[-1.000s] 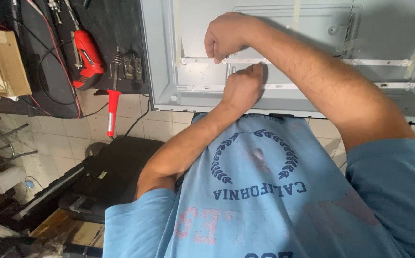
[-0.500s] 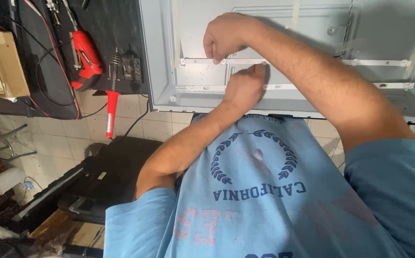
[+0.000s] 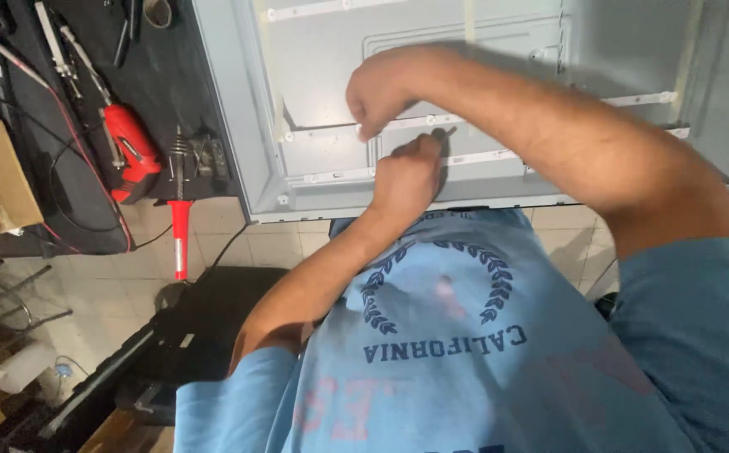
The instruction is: Replacing and connecting LED backlight strips inside a television chassis.
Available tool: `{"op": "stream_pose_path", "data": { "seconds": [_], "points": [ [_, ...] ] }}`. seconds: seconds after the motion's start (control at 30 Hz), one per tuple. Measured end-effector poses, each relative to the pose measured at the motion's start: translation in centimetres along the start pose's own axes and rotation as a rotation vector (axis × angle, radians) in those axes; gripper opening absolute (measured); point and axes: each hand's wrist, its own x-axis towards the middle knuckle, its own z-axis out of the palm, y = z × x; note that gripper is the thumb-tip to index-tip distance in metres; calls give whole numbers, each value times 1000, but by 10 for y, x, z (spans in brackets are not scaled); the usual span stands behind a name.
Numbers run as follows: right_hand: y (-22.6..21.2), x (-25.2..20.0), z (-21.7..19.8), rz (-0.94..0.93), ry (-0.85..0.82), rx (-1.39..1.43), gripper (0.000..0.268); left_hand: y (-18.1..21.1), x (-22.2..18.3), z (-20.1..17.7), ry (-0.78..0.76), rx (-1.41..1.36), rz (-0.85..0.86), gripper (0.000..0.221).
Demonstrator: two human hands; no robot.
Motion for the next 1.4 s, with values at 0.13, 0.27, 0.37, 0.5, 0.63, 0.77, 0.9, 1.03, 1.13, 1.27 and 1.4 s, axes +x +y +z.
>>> {"op": "stream_pose_path", "data": {
  "seconds": [0.13, 0.27, 0.37, 0.5, 0.63, 0.77, 0.9, 1.03, 1.13, 1.27, 1.4],
  "points": [
    [26, -25, -5, 15, -29, 103, 25, -1, 2, 12, 62, -14, -23, 10],
    [45, -29, 8, 60, -76, 94, 35, -1, 9, 30, 10, -108, -9, 17],
    [51, -29, 20, 63, -28, 80, 28, 2, 13, 39, 20, -119, 13, 18],
    [60, -21, 30, 18, 39, 34, 22, 0, 17, 48, 4, -136, 46, 17],
    [57, -20, 27, 25, 48, 29, 25, 6, 26, 48, -46, -11, 62, 27],
    [57, -18, 29, 29, 40, 30, 26, 2, 27, 53, -48, -9, 72, 30],
    [55, -21, 27, 32, 65, 34, 25, -9, 26, 47, 51, -51, 196, 21],
    [59, -15, 28, 36, 72, 52, 25, -3, 38, 56, -47, 22, 225, 26],
    [62, -10, 31, 32, 78, 85, 27, 28, 48, 63, -109, 67, 147, 32],
    [63, -10, 31, 42, 61, 103, 27, 45, 42, 88, -63, 284, 22, 42],
    [64, -12, 31, 27, 79, 85, 27, 36, 33, 68, -67, 196, -19, 52]
  ]
}}
